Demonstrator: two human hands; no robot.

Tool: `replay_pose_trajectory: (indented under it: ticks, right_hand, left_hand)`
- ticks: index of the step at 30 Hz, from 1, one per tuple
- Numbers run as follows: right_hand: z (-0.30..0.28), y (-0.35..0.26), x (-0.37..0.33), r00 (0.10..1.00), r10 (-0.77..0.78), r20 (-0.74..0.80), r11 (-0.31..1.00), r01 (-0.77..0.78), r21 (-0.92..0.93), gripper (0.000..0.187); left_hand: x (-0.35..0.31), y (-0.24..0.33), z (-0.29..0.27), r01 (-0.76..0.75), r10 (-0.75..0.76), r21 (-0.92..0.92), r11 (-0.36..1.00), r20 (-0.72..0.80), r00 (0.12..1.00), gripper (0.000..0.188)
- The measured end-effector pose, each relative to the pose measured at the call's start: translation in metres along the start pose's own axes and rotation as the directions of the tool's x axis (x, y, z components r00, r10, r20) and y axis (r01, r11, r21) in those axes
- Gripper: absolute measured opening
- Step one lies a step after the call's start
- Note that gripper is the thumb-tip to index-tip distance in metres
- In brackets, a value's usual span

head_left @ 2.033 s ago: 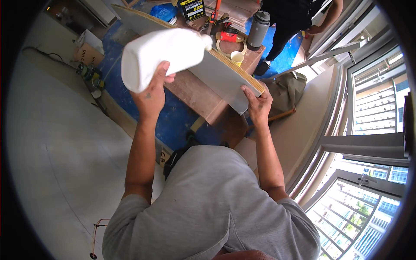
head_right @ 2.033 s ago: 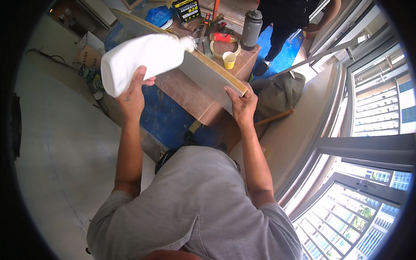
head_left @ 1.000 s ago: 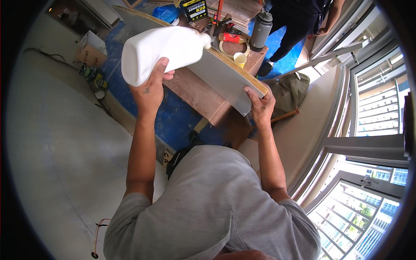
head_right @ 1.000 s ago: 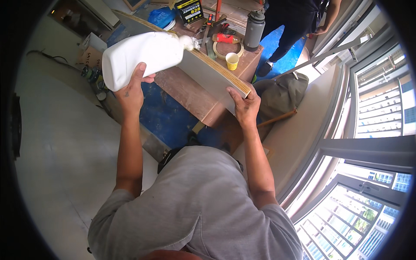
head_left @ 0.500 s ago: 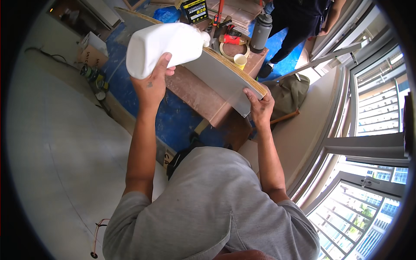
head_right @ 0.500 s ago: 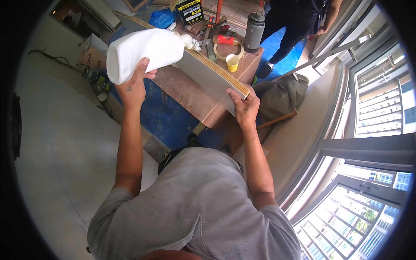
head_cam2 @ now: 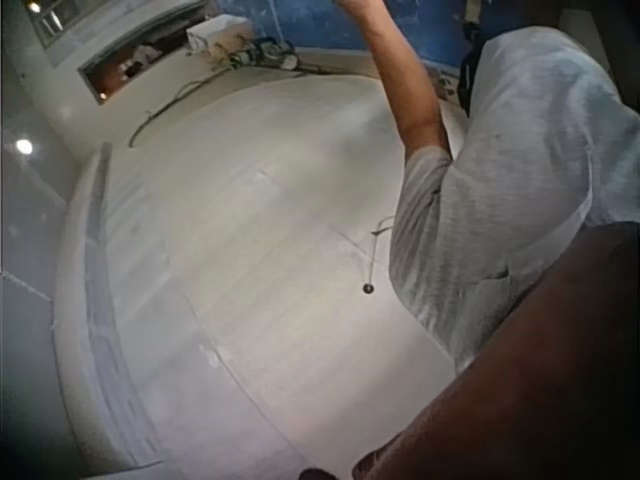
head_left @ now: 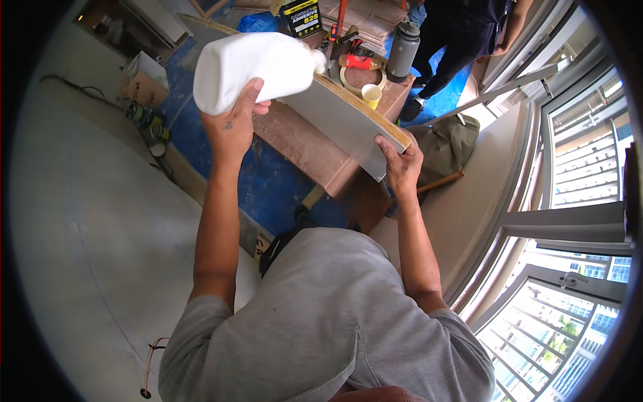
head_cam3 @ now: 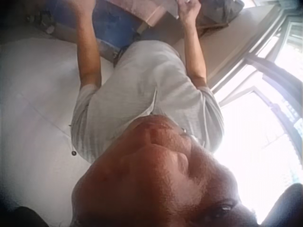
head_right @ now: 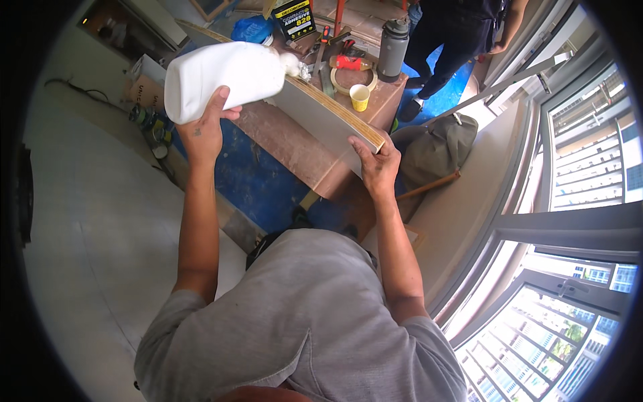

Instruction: The person applies glue from a white bottle onto the edge of a wooden board and then spreads it with a small wooden block.

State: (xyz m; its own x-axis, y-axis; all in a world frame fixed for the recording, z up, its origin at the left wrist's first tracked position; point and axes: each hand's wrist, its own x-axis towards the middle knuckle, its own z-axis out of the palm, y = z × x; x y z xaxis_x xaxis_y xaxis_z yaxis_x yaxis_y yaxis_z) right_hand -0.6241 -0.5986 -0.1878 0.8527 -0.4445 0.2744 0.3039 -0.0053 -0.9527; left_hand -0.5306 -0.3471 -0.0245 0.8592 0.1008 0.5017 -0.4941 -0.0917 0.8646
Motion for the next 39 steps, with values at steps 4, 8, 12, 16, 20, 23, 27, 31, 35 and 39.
replay_pose_trajectory:
  ticks: [4,8,12,16,20,23,27,31,35,39]
  right_hand:
    - [0.0,0.001,0.0,1.0,0.026,-0.013,0.999,-0.026,0.026,0.031]
    - [0.0,0.003,0.001,1.0,-0.007,-0.016,0.999,0.007,0.031,0.029]
    - [-0.002,0.006,0.001,1.0,0.03,-0.008,0.997,-0.03,0.069,0.03]
    - [-0.001,0.001,-0.001,0.998,0.058,0.005,0.998,-0.058,0.038,0.031]
    - [0.001,0.004,-0.003,1.0,0.004,0.02,1.0,-0.004,0.024,0.032]
    - [0.003,0.003,-0.006,1.0,0.015,0.027,0.997,-0.017,0.077,0.031]
    - [0.001,0.003,-0.004,0.999,-0.029,0.028,0.999,0.028,0.041,0.03]
    - [0.001,0.005,-0.002,0.999,-0.037,0.009,0.999,0.037,0.01,0.027]
    - [0.002,-0.007,-0.001,1.0,-0.03,-0.007,0.997,0.029,-0.069,0.025]
    - [0.003,-0.006,-0.002,0.999,-0.052,-0.01,0.996,0.052,-0.066,0.025]
  left_hand:
    - [0.003,-0.004,-0.004,-0.031,0.03,0.028,0.999,0.045,0.999,0.025]
    - [-0.002,0.001,0.002,-0.001,0.002,-0.027,1.0,0.065,0.998,0.027]
    - [-0.002,0.0,-0.003,-0.033,0.032,0.004,0.999,0.155,0.987,0.03]
    - [-0.012,-0.002,0.005,-0.021,0.022,-0.007,1.0,0.131,0.991,0.034]
    - [0.003,-0.007,-0.005,-0.039,0.043,-0.054,0.998,0.091,0.995,0.035]
    - [0.013,-0.007,-0.015,-0.06,0.043,-0.199,0.978,-0.087,0.995,0.03]
    - [0.027,-0.016,-0.029,-0.059,0.041,-0.129,0.99,-0.142,0.989,0.032]
    - [0.019,-0.026,-0.032,-0.014,0.008,-0.075,0.997,-0.074,0.997,0.032]
    - [0.015,-0.026,-0.031,-0.006,0.005,-0.005,1.0,-0.061,0.998,0.03]
    - [0.023,-0.031,-0.035,0.003,0.001,0.037,0.999,-0.097,0.995,0.027]
